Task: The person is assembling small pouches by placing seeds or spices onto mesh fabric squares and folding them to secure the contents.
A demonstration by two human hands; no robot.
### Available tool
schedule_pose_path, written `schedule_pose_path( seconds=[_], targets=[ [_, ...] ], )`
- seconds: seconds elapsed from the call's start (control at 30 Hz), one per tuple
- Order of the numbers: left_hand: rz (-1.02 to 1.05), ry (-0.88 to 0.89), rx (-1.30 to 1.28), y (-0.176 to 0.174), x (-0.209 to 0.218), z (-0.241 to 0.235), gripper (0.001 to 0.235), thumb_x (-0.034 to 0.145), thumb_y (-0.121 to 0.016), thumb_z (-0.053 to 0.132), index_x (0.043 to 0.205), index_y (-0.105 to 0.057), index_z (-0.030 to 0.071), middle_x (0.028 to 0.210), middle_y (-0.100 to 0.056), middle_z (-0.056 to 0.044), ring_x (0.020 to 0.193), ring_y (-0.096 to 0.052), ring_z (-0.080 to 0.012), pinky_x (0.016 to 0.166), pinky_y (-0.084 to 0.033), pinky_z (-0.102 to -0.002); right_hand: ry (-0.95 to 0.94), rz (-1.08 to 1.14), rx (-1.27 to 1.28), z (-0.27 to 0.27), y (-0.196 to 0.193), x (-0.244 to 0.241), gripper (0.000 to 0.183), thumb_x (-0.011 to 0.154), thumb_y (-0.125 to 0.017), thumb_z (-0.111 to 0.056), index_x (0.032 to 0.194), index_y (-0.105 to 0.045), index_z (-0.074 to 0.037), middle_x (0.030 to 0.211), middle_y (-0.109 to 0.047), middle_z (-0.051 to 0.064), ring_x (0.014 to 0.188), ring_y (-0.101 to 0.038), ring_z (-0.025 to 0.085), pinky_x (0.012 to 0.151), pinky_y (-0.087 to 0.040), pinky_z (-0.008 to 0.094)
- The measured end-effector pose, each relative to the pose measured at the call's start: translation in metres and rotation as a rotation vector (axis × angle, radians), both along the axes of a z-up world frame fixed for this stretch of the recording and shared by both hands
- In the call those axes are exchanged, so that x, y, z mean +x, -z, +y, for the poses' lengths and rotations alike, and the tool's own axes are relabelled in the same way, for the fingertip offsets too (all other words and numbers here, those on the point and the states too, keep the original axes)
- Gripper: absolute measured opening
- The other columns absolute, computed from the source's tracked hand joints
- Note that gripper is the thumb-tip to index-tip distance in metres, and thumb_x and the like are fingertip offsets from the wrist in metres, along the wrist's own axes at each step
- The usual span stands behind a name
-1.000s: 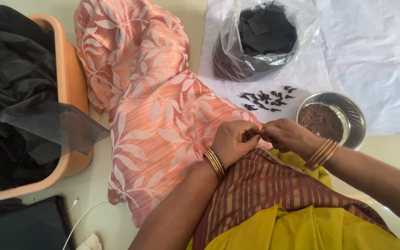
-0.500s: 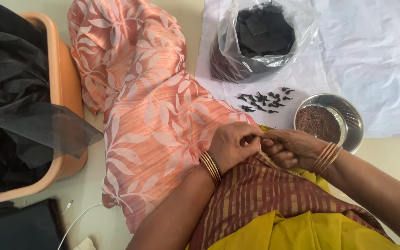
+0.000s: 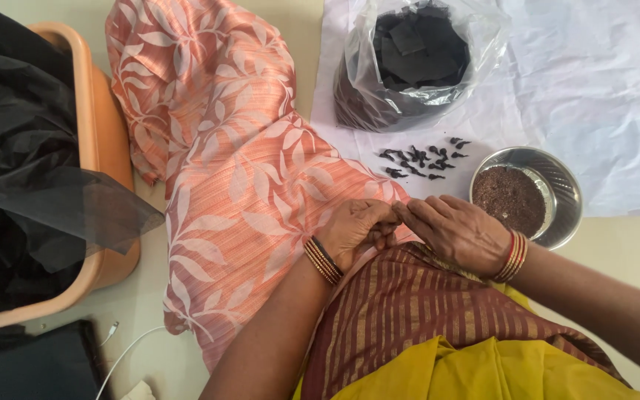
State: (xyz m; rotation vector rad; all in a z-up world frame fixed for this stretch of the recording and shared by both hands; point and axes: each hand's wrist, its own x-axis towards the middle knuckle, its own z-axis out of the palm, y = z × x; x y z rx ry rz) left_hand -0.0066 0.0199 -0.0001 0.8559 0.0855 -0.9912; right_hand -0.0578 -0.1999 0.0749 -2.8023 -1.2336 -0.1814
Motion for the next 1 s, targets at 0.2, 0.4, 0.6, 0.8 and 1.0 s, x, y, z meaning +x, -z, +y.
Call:
schedule_pose_path(
  seconds=[0.2,0.4,0.6,0.8,1.0],
  targets=[
    [-0.283,-0.024,0.162,0.002,-0.003,-0.008,0.015,0.094,-0.070,0.014,0.098,-0.072,-0.001,0.080,-0.071,-0.009,0.067,-0.068,-0.0166,0.059,-0.055,-0.028,0.148,0.279,-0.007,-0.005,0.029,0.008,0.016,0.100,-0.058,-0.017,0.106,-0.064,-0.003,0.087,-0.062,0.010,0.076,-0.062,0.022,0.071,-0.055,0.037],
    [-1.440,-0.048,0.563,-0.034,-0.005,-0.009,0.011,0.090,-0.072,0.014,0.098,-0.069,0.007,0.090,-0.071,-0.010,0.080,-0.070,-0.0265,0.071,-0.057,-0.038,0.771,1.351,0.771,-0.011,0.034,0.023,0.027,0.097,-0.053,-0.021,0.080,-0.067,-0.005,0.061,-0.052,0.002,0.047,-0.043,0.011,0.042,-0.040,0.028],
    [-1.561,-0.030,0.524,-0.046,-0.008,-0.011,0.018,0.092,-0.069,0.012,0.108,-0.070,0.006,0.091,-0.067,-0.010,0.085,-0.067,-0.0293,0.073,-0.055,-0.040,0.975,2.112,1.400,-0.031,0.059,0.017,0.027,0.100,-0.054,-0.022,0.075,-0.052,-0.011,0.065,-0.039,-0.007,0.047,-0.029,0.004,0.041,-0.024,0.021],
    [-1.279,-0.096,0.509,-0.028,-0.009,-0.015,0.011,0.087,-0.075,0.012,0.095,-0.071,0.005,0.082,-0.072,-0.007,0.069,-0.071,-0.0172,0.063,-0.057,-0.032,1.012,2.050,1.430,-0.018,0.039,0.007,0.018,0.099,-0.055,-0.021,0.084,-0.057,-0.012,0.065,-0.035,-0.008,0.048,-0.026,0.004,0.040,-0.022,0.020],
    [-0.257,-0.134,0.135,0.021,-0.003,-0.012,0.014,0.096,-0.068,0.008,0.100,-0.070,-0.005,0.077,-0.071,-0.009,0.063,-0.067,-0.0137,0.054,-0.052,-0.025,0.502,0.212,0.591,-0.002,0.011,-0.004,0.023,0.099,-0.063,-0.017,0.117,-0.063,-0.003,0.098,-0.067,0.010,0.071,-0.068,0.026,0.061,-0.052,0.035]
  ],
)
